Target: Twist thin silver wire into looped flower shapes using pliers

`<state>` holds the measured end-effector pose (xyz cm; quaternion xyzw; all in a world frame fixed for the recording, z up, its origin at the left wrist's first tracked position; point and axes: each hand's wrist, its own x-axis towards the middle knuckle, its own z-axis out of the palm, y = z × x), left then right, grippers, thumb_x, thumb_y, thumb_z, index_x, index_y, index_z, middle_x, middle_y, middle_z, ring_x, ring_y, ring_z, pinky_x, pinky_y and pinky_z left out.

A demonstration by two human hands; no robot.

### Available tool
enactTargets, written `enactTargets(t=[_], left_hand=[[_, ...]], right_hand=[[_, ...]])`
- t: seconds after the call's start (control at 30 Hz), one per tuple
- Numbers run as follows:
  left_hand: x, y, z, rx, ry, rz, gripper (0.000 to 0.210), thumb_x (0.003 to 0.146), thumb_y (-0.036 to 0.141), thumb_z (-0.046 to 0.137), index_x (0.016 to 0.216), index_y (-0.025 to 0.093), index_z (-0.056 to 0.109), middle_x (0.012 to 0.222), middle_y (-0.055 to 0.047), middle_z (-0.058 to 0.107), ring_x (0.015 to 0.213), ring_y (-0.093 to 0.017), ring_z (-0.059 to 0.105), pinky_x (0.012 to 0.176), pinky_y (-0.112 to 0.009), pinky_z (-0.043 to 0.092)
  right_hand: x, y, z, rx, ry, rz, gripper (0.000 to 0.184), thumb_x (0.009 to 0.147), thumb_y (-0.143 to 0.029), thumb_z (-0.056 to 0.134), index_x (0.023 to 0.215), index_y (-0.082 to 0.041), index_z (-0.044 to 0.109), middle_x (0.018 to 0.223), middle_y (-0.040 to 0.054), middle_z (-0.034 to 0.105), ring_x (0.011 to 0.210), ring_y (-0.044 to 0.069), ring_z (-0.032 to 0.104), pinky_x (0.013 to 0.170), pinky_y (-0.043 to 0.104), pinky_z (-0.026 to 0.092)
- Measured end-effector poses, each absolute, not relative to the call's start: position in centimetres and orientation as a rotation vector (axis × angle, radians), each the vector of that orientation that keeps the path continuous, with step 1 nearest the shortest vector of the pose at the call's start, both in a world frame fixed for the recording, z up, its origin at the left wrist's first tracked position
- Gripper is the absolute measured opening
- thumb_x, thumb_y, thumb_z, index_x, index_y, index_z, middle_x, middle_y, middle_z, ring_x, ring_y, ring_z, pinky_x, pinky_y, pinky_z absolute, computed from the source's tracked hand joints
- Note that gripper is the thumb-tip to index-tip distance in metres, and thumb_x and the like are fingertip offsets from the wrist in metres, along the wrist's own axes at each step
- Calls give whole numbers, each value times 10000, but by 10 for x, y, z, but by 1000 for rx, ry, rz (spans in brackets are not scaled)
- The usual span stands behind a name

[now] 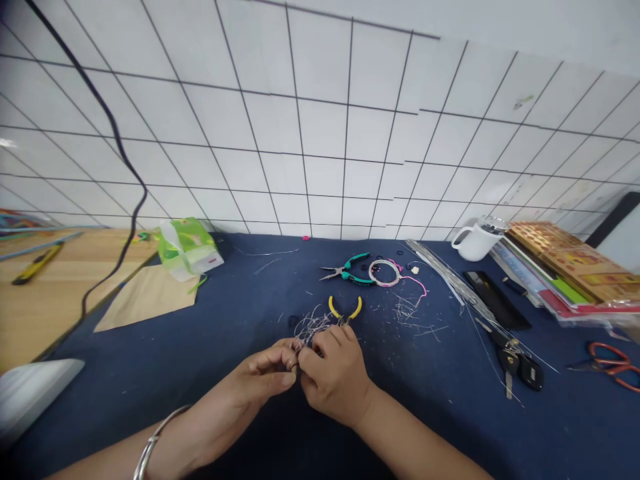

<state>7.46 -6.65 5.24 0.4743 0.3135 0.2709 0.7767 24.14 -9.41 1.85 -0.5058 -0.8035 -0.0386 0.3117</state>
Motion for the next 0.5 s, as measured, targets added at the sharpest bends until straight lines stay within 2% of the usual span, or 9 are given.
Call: enactTargets(t=[0.1,0.27,0.5], left_hand=[[75,-66,51,1104,723,551,51,732,146,597,747,180,563,901,3,497,905,-163,436,826,-294,314],[77,-61,39,1207,744,447,161,690,197,645,663,154,492,729,19,457,716,-134,404,673,-258,329],[76,-59,37,1217,638,422,91,713,171,601,799,156,574,779,7,486,784,-149,436,743,-276,343]], right_hand=[[245,-92,19,-1376,-2198,-243,81,773,-237,487,743,-203,554,716,28,514,693,169,427,627,332,269],[247,-90,17,-1339,-2273,-349,114,796,-228,467,724,-200,552,701,24,517,672,161,424,619,330,259],[254,-89,13,-1212,-2272,-271,118,798,-195,461,811,-199,578,737,26,540,698,157,465,649,322,316]])
